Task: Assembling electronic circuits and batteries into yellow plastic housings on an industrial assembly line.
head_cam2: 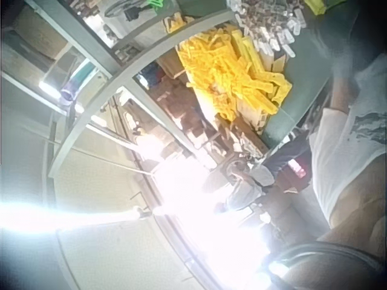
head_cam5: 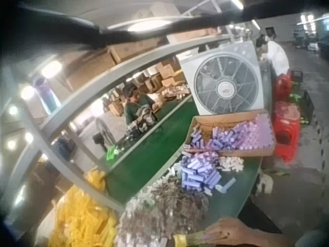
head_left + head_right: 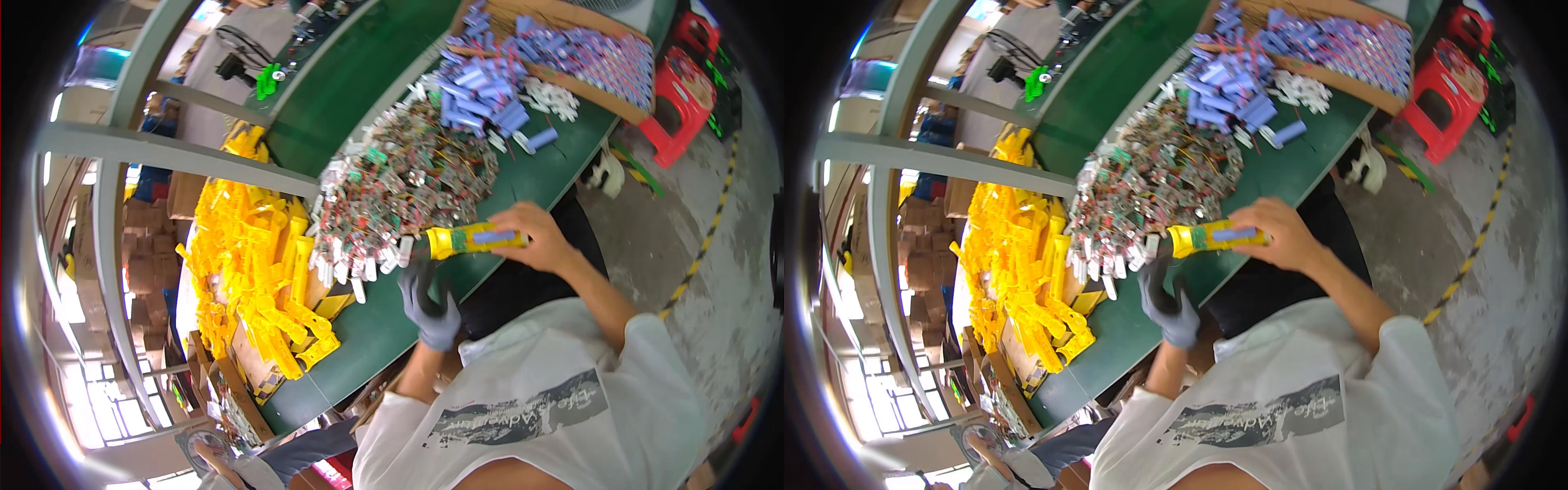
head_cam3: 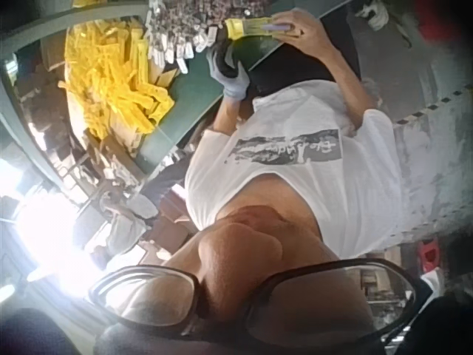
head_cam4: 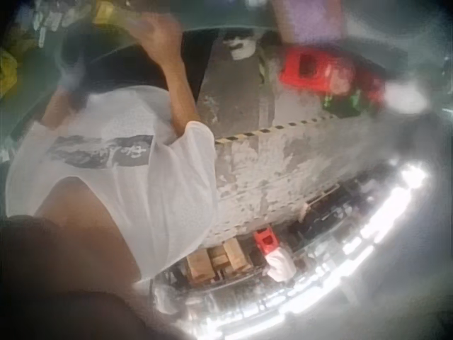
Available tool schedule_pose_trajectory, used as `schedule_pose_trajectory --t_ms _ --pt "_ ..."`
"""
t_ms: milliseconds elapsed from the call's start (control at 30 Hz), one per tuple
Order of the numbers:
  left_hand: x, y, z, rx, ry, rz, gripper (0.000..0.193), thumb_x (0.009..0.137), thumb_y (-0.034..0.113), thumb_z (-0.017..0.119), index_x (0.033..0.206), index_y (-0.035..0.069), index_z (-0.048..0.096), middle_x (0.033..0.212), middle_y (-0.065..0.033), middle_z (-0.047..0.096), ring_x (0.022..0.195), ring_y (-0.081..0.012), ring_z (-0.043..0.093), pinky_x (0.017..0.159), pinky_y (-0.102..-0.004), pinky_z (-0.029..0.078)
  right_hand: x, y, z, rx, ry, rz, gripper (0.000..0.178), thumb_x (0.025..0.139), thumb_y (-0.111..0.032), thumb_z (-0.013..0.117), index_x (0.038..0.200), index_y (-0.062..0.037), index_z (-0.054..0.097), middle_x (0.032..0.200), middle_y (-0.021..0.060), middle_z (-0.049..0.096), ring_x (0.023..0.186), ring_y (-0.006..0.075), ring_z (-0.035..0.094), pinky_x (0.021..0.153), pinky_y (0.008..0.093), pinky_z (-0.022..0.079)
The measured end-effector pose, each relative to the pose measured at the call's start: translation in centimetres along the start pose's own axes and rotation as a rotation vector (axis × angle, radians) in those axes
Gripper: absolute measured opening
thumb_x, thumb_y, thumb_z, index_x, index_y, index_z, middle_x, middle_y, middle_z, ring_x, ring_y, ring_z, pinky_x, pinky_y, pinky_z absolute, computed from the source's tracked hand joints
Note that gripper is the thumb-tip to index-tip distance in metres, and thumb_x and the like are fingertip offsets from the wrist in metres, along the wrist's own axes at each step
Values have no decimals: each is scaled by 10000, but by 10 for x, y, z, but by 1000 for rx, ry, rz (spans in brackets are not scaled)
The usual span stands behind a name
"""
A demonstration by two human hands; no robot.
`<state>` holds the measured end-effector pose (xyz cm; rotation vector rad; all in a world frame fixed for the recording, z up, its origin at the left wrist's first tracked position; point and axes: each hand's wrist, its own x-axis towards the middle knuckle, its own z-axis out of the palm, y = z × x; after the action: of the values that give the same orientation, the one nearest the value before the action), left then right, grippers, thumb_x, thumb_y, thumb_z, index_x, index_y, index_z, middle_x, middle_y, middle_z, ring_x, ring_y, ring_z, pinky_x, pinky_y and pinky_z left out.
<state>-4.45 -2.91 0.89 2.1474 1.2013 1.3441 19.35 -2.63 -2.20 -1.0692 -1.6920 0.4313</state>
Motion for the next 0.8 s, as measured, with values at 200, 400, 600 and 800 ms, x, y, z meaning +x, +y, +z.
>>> schedule_pose_trajectory --t_ms 200,400,600,800 --pt "-33 55 36 -636 257 -452 865 813 -77 556 1503 74 57 1273 -172 486 998 -238 560 891 -362 467 -15 -46 31 155 268 26 396 616 -75 845 930 -74 603 1017 132 660 768 258 599 659 331 474" --pt "-6 24 33 -461 325 -685 860 825 -89 580 1506 97 88 1457 -122 299 1211 -193 417 1001 -318 389 -6 -66 49 184 -40 -71 464 642 -36 776 1068 -48 593 1068 128 624 848 302 615 713 369 505" --pt "2 1 23 -718 247 -663 768 826 -89 576 1484 106 232 1449 -99 354 1170 -167 466 904 -273 472 105 -20 0 105 -67 19 191 841 -148 666 1011 -62 656 866 79 683 718 215 656 614 323 503" --pt "0 -6 23 -675 64 -550 839 771 -123 591 1488 112 225 1367 -66 436 1129 -159 517 882 -278 473 274 76 20 -753 -437 -118 176 772 -99 623 933 -99 694 863 137 679 839 325 657 701 416 521"
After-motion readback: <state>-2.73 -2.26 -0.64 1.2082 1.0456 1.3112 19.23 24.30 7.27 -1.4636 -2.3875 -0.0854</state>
